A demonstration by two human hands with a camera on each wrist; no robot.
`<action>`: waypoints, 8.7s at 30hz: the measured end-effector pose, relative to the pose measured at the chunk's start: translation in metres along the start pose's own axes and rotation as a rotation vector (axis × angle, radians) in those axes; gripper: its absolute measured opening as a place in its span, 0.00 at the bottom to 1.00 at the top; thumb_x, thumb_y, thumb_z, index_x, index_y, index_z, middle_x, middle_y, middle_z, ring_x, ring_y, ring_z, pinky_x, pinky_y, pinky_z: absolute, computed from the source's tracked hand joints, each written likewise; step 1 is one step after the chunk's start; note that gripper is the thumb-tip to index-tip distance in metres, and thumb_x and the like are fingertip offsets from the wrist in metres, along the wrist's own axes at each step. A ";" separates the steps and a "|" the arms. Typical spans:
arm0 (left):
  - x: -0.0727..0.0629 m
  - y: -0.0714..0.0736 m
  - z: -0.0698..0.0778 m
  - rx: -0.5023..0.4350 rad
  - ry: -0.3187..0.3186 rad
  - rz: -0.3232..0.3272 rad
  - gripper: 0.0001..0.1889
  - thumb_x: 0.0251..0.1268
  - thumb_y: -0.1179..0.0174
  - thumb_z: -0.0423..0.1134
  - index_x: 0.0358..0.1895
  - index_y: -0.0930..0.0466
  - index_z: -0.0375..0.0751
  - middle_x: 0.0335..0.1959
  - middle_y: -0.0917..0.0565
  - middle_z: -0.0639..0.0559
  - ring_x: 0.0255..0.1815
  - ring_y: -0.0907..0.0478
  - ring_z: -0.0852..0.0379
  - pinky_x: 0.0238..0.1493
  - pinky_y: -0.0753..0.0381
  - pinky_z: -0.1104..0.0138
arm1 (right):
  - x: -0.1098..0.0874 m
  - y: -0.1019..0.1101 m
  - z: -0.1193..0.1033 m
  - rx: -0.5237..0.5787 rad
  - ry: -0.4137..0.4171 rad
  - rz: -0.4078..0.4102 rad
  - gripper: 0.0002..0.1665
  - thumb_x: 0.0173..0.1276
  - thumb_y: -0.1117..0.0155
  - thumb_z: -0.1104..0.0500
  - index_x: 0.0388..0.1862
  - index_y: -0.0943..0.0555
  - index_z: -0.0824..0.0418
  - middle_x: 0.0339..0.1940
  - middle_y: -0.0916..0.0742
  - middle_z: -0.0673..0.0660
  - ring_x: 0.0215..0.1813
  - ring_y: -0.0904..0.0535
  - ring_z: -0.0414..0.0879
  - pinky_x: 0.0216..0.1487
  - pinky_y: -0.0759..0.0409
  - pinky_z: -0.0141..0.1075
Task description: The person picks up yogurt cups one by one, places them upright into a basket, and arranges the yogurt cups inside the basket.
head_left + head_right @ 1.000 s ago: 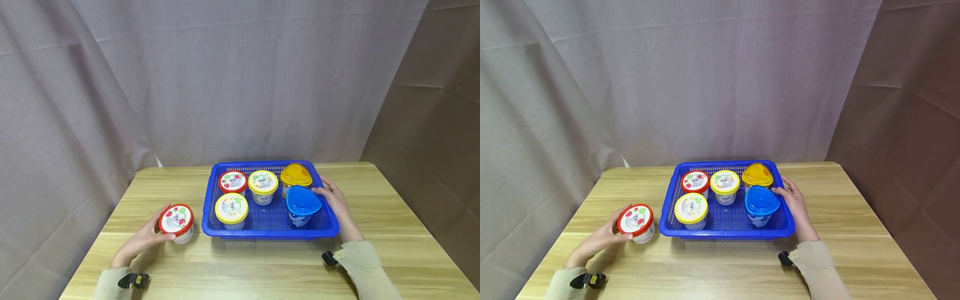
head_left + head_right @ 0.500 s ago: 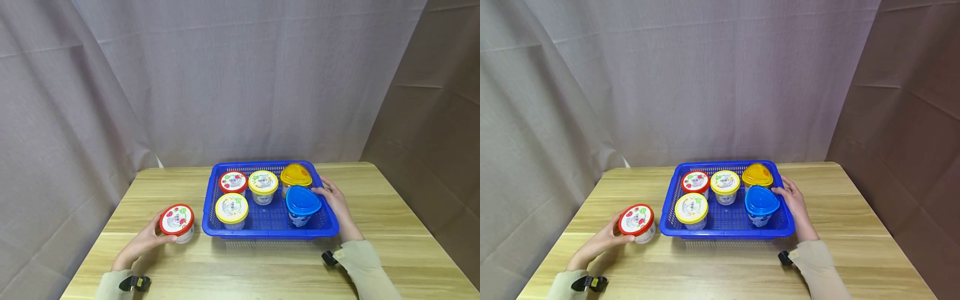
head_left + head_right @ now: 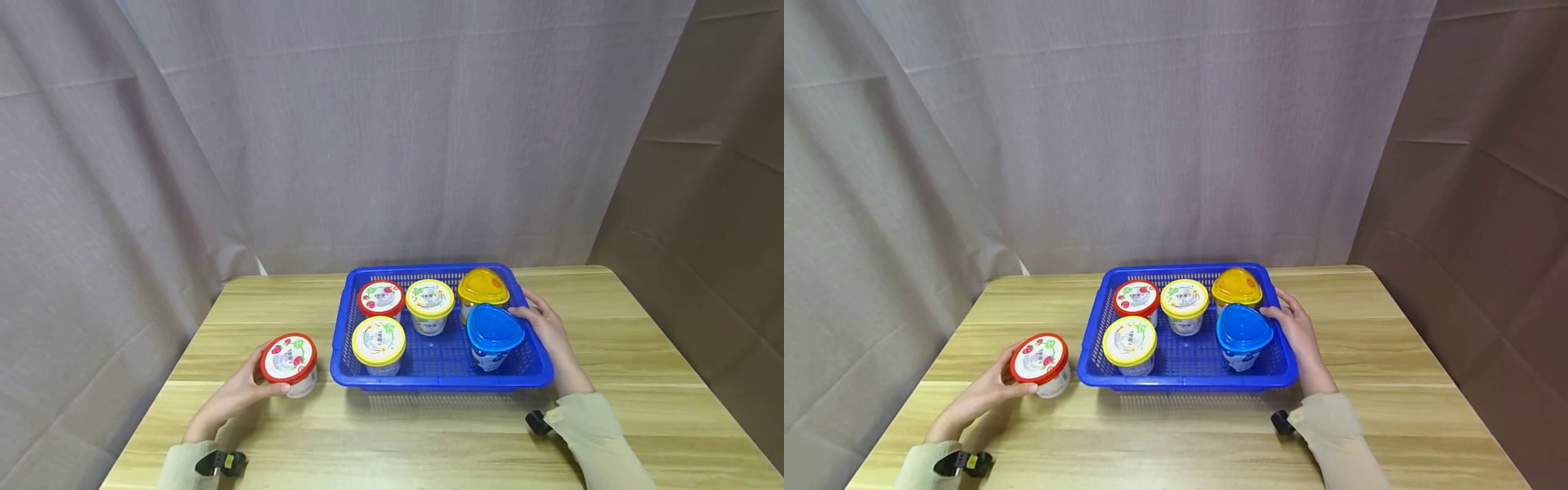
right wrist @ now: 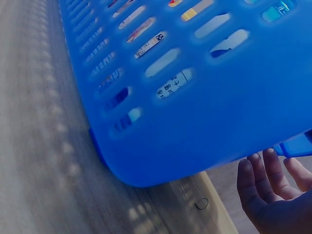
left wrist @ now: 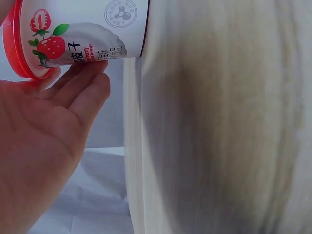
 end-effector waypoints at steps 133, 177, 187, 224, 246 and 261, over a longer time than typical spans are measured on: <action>0.088 -0.160 0.195 0.128 -0.272 -0.138 0.55 0.49 0.21 0.55 0.77 0.44 0.44 0.62 0.23 0.51 0.59 0.24 0.55 0.65 0.26 0.55 | -0.002 0.002 0.000 0.024 -0.032 -0.028 0.46 0.74 0.41 0.40 0.84 0.50 0.45 0.79 0.36 0.64 0.73 0.36 0.60 0.73 0.36 0.54; 0.101 -0.186 0.189 0.349 -0.306 -0.252 0.49 0.45 0.21 0.59 0.71 0.34 0.47 0.55 0.20 0.59 0.50 0.23 0.64 0.54 0.20 0.65 | -0.003 0.004 -0.001 0.001 -0.026 -0.031 0.47 0.75 0.43 0.40 0.84 0.51 0.46 0.78 0.36 0.64 0.72 0.35 0.60 0.73 0.35 0.54; 0.106 -0.190 0.183 0.401 -0.353 -0.274 0.48 0.45 0.21 0.60 0.69 0.32 0.44 0.51 0.19 0.59 0.49 0.24 0.62 0.52 0.20 0.68 | -0.002 0.006 0.000 -0.012 -0.024 -0.024 0.47 0.74 0.41 0.39 0.84 0.50 0.47 0.77 0.35 0.63 0.69 0.32 0.56 0.63 0.25 0.40; 0.102 -0.182 0.181 0.601 -0.315 -0.256 0.49 0.44 0.24 0.66 0.67 0.30 0.41 0.55 0.22 0.52 0.55 0.29 0.56 0.63 0.26 0.62 | -0.001 0.006 0.002 0.009 -0.034 -0.029 0.46 0.75 0.41 0.40 0.84 0.50 0.46 0.77 0.35 0.62 0.67 0.30 0.55 0.59 0.22 0.37; 0.102 -0.176 0.179 0.682 -0.297 -0.243 0.47 0.44 0.25 0.68 0.64 0.26 0.42 0.52 0.19 0.54 0.53 0.27 0.56 0.62 0.26 0.60 | -0.001 0.005 -0.001 0.018 -0.030 -0.020 0.47 0.73 0.38 0.40 0.83 0.47 0.45 0.73 0.31 0.60 0.60 0.26 0.48 0.48 0.21 0.30; 0.105 -0.177 0.178 0.571 -0.352 -0.292 0.44 0.47 0.24 0.63 0.66 0.28 0.46 0.55 0.18 0.58 0.56 0.25 0.59 0.69 0.34 0.57 | 0.000 0.004 0.002 0.019 -0.036 -0.028 0.47 0.74 0.41 0.38 0.84 0.49 0.44 0.76 0.34 0.61 0.69 0.32 0.56 0.70 0.30 0.50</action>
Point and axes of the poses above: each hand's wrist, its own x-axis towards the middle knuckle, its own y-axis out of the back of the hand, z = x × y, the point moved 3 cm from there along x, towards the middle knuckle
